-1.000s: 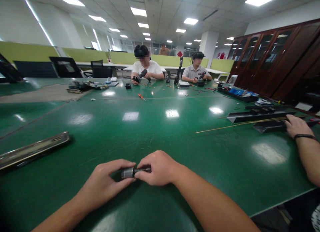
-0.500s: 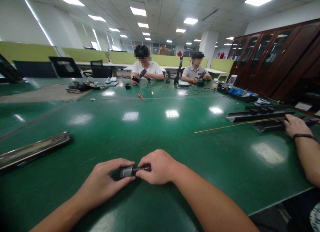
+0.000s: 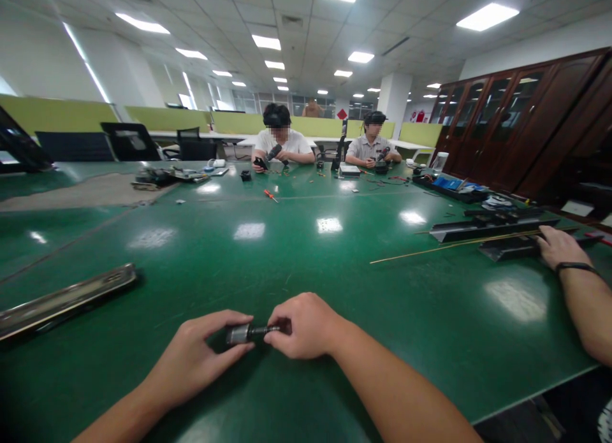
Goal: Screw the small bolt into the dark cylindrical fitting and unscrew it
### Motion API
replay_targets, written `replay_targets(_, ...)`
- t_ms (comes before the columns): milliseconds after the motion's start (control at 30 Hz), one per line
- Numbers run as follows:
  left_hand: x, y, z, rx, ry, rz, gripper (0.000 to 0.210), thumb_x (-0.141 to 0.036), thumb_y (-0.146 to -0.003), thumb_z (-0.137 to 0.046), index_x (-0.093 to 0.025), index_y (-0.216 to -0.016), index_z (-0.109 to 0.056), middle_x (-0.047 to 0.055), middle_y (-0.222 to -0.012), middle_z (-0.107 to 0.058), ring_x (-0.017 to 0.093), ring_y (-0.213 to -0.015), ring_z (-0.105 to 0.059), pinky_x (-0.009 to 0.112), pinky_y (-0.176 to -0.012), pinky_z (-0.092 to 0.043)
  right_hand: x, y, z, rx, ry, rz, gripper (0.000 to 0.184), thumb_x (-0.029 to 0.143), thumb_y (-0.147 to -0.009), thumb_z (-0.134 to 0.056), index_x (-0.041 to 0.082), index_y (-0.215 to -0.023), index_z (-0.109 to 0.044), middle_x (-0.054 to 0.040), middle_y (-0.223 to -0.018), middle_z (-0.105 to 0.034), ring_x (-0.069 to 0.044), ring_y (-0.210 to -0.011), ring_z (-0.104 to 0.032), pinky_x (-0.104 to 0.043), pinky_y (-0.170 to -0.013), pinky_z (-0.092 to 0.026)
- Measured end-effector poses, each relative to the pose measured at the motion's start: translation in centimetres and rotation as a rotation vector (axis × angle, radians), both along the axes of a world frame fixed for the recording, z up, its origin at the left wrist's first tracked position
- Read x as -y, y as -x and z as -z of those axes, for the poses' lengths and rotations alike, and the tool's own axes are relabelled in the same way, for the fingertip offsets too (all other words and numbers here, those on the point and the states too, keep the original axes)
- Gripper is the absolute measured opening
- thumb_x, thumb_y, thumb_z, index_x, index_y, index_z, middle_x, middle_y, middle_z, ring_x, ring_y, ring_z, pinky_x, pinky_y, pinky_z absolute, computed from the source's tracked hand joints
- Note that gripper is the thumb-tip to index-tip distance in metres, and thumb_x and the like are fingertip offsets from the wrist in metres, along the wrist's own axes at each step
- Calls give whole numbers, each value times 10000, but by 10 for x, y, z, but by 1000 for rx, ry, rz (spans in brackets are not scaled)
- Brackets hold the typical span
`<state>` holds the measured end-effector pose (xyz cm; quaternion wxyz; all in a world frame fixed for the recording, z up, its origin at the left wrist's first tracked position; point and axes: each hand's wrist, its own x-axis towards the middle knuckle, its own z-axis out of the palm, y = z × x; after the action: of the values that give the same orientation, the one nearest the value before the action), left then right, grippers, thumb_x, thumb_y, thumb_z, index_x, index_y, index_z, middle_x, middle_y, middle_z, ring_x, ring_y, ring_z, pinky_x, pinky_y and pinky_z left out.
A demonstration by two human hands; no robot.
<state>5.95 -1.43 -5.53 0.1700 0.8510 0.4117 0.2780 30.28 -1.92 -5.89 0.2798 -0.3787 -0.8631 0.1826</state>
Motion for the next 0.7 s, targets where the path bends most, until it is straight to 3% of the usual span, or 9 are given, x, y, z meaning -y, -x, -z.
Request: replay_targets(700,-4,6,3,5,-73,-36,261,-394,-795,-760,-286,-1029,-719,-34,-948,-750,140,-846,-709,219,-775,-548,-2,-6,-1,-12,-26,21,151,304,-817,-706,180,-874,-770,-11,-704,-725,-145,-628,-629,-239,-621,-424)
